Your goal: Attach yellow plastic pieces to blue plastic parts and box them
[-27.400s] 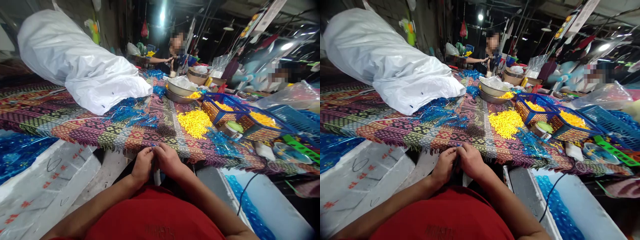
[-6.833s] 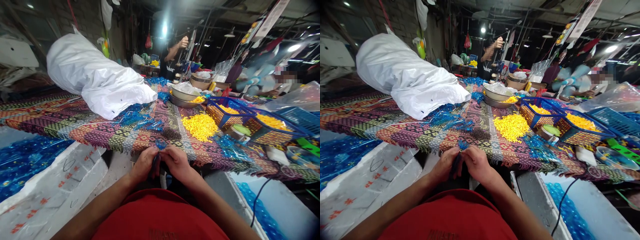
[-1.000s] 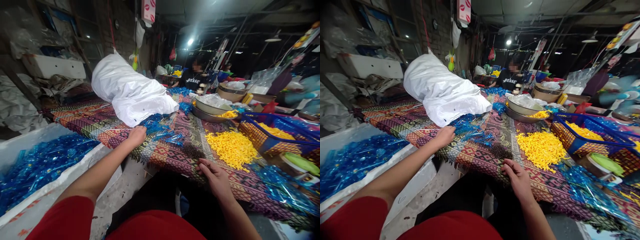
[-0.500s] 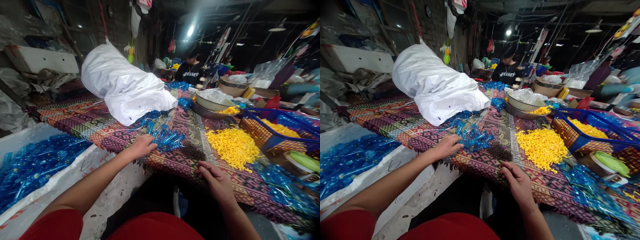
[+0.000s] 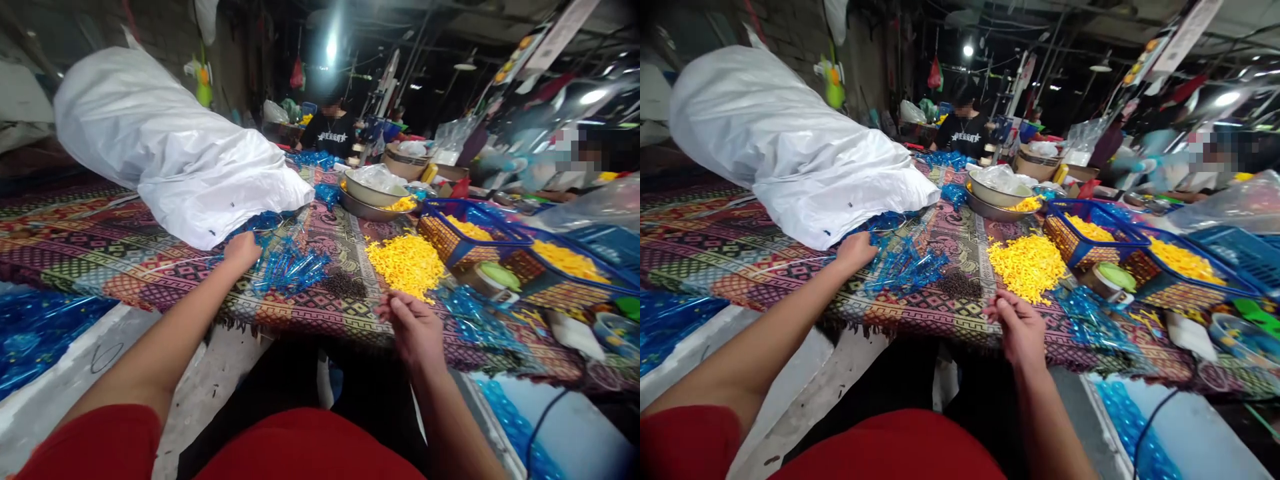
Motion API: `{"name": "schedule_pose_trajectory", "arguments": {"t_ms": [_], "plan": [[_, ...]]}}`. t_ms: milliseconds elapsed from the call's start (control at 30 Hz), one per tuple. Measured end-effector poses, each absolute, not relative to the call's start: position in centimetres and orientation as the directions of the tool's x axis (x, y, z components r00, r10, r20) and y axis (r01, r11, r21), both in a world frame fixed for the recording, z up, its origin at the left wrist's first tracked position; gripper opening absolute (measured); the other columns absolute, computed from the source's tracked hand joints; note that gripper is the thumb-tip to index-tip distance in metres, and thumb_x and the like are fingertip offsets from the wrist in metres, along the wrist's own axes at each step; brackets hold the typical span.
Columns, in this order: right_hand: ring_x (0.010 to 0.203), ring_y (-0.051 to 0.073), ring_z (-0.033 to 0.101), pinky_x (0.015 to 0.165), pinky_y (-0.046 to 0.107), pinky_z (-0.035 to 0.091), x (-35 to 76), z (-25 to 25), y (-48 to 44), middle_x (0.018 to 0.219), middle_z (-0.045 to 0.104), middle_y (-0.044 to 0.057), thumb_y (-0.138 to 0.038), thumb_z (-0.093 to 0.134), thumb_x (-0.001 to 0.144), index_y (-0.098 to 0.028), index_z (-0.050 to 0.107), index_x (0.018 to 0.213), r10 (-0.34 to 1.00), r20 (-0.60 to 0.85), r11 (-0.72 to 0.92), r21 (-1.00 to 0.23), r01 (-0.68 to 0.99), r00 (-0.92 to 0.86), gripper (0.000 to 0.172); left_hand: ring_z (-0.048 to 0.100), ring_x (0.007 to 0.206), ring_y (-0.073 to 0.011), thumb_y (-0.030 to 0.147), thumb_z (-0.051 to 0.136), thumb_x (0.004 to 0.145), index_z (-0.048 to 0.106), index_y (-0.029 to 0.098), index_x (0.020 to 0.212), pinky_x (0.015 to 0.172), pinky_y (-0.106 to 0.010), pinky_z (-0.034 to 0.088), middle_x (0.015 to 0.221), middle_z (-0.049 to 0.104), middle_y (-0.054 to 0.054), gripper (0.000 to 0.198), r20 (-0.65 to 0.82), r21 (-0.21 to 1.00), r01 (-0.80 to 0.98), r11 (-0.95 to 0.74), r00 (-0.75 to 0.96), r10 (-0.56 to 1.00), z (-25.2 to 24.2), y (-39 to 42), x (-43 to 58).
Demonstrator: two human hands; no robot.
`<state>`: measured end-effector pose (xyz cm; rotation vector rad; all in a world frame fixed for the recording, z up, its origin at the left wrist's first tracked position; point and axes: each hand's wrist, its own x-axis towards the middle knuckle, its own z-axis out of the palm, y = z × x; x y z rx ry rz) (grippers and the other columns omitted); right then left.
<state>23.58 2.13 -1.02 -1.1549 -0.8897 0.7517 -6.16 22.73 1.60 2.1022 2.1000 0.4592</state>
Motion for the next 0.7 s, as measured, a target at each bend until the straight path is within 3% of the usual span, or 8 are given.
{"name": "schedule_pose_trajectory", "arguments": {"t_ms": [100,133,167,233,300,400,567,700], "plan": [[0.055,0.015,0.058,0.052,0.029,0.045,27.9,-0.9,1.7,0.070,0.065,0.004,-0.036,0.067,0.069,-0.016,0.066,0.088,0.764,0.268,0.151,-0.959,0.242,0.587,0.028,0.060,0.095,-0.0317,0.024,0.058,0.067,0.065,0.012,0.090,0.076,-0.038,0.047,0.100,0.066,-0.017,0.027,0.117,0.360,0.933,-0.011,-0.034,0.993,2.1,22.6,-7.8],[0.055,0.016,0.058,0.054,0.030,0.046,29.5,-1.2,1.6,0.067,0.065,0.004,-0.037,0.067,0.068,-0.015,0.067,0.086,0.760,0.275,0.051,-0.928,0.368,0.589,0.028,0.061,0.093,-0.0293,0.025,0.061,0.066,0.065,0.012,0.090,0.074,-0.035,0.048,0.098,0.066,-0.014,0.027,0.122,0.419,0.908,-0.011,-0.044,0.991,2.3,22.3,-8.3],[0.059,0.017,0.059,0.058,0.032,0.047,30.9,-1.5,1.5,0.068,0.066,0.005,-0.039,0.066,0.068,-0.015,0.068,0.085,0.749,0.296,-0.017,-0.886,0.463,0.593,0.029,0.062,0.088,-0.0262,0.023,0.064,0.063,0.064,0.012,0.089,0.071,-0.032,0.049,0.093,0.067,-0.012,0.028,0.132,0.572,0.820,-0.014,-0.074,0.989,2.4,21.8,-8.6],[0.071,0.021,0.061,0.068,0.036,0.048,33.1,-2.3,1.4,0.076,0.068,0.007,-0.041,0.060,0.071,-0.015,0.068,0.083,0.731,0.377,-0.082,-0.779,0.621,0.569,0.029,0.063,0.068,-0.0188,0.020,0.066,0.059,0.060,0.012,0.091,0.056,-0.026,0.049,0.080,0.066,-0.006,0.033,0.085,0.881,0.474,-0.010,-0.136,0.987,2.7,20.0,-8.8],[0.079,0.022,0.061,0.074,0.036,0.047,34.0,-2.7,1.6,0.081,0.069,0.008,-0.040,0.055,0.074,-0.015,0.069,0.080,0.759,0.447,-0.091,-0.647,0.757,0.473,0.028,0.058,0.047,-0.0146,0.016,0.068,0.057,0.054,0.014,0.093,0.041,-0.023,0.044,0.066,0.062,-0.001,0.038,-0.054,0.995,0.079,0.056,-0.033,0.998,2.9,17.3,-8.0],[0.078,0.020,0.060,0.073,0.031,0.045,33.4,-2.4,2.7,0.080,0.067,0.008,-0.033,0.049,0.080,-0.016,0.068,0.079,0.857,0.437,-0.079,-0.410,0.909,0.272,0.026,0.060,0.044,-0.0170,0.014,0.067,0.056,0.047,0.015,0.091,0.037,-0.023,0.044,0.069,0.063,-0.002,0.040,-0.127,0.960,-0.221,0.171,0.197,0.972,2.6,12.4,-5.6],[0.090,0.023,0.053,0.071,0.030,0.040,30.9,-0.5,5.3,0.108,0.059,0.012,-0.015,0.048,0.080,-0.020,0.065,0.099,0.947,0.318,-0.072,0.073,0.995,0.045,0.026,0.057,0.037,-0.0157,0.017,0.061,0.064,0.043,0.014,0.097,0.032,-0.021,0.041,0.056,0.058,0.002,0.038,-0.205,0.908,-0.254,0.333,0.423,0.882,1.2,6.4,-1.3],[0.090,0.024,0.049,0.074,0.033,0.039,30.7,-0.3,6.4,0.104,0.058,0.013,-0.011,0.049,0.077,-0.018,0.067,0.092,0.973,0.227,0.005,0.164,0.987,-0.043,0.025,0.059,0.039,-0.0165,0.015,0.060,0.063,0.042,0.014,0.096,0.031,-0.021,0.040,0.060,0.058,0.002,0.038,-0.225,0.883,-0.263,0.388,0.487,0.844,0.7,4.9,-0.4]]}}
